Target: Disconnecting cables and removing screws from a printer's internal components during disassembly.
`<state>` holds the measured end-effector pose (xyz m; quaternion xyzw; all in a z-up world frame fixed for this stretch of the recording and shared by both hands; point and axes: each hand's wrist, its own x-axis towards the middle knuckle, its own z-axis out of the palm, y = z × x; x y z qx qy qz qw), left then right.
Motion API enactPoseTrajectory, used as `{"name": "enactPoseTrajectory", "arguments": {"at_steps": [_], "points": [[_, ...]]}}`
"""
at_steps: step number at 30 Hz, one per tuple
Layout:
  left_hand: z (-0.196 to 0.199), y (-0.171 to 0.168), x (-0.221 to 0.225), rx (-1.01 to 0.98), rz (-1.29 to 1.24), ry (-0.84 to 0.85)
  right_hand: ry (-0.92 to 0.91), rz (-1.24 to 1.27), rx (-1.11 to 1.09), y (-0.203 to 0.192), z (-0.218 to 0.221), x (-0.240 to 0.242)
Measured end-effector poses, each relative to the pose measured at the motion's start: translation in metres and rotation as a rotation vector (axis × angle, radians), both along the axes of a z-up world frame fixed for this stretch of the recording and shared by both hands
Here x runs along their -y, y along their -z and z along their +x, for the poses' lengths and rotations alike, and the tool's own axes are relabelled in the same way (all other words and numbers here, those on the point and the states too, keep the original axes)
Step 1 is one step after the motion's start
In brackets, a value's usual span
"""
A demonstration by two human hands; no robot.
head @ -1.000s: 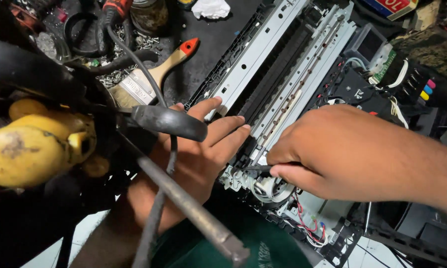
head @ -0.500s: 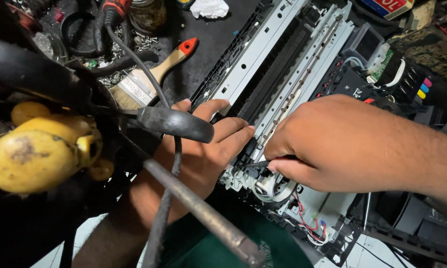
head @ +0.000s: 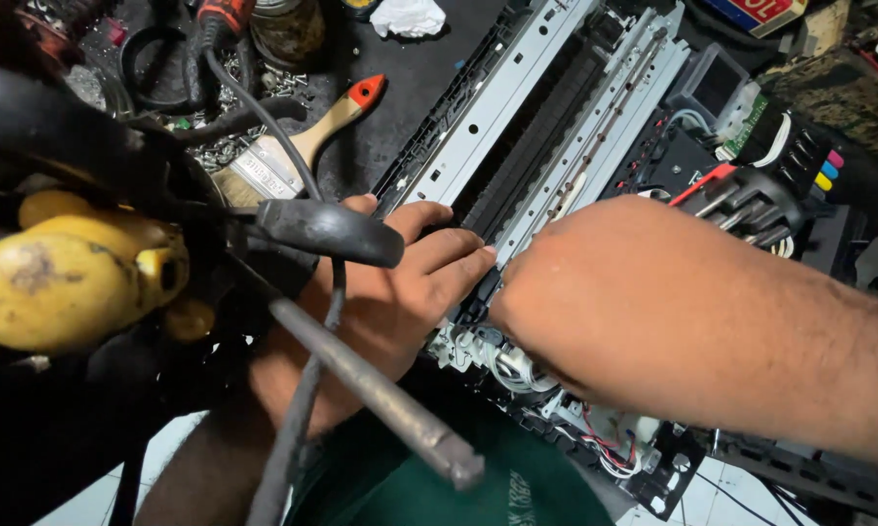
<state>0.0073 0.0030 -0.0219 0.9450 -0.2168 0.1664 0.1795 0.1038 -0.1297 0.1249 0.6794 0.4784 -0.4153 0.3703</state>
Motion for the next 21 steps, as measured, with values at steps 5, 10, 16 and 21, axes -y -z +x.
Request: {"name": "enactPoseTrajectory", "arguments": {"at_steps": [5, 10, 16, 21], "points": [[-0.007, -0.003, 0.005, 0.052, 0.066, 0.007, -0.023, 0.248, -0.001, 0.011, 0.013, 0.016], [-0.013, -0.023, 0.008, 0.059, 0.147, 0.005, 0.228, 0.389, -0.345, 0.023, 0.043, 0.027], [-0.005, -0.030, 0.013, 0.164, 0.110, -0.013, 0.095, 0.311, -0.183, 0.005, 0.023, 0.017], [0.001, -0.010, 0.009, 0.141, 0.109, 0.059, -0.176, 0.101, 0.012, -0.008, 0.000, -0.002]]}}
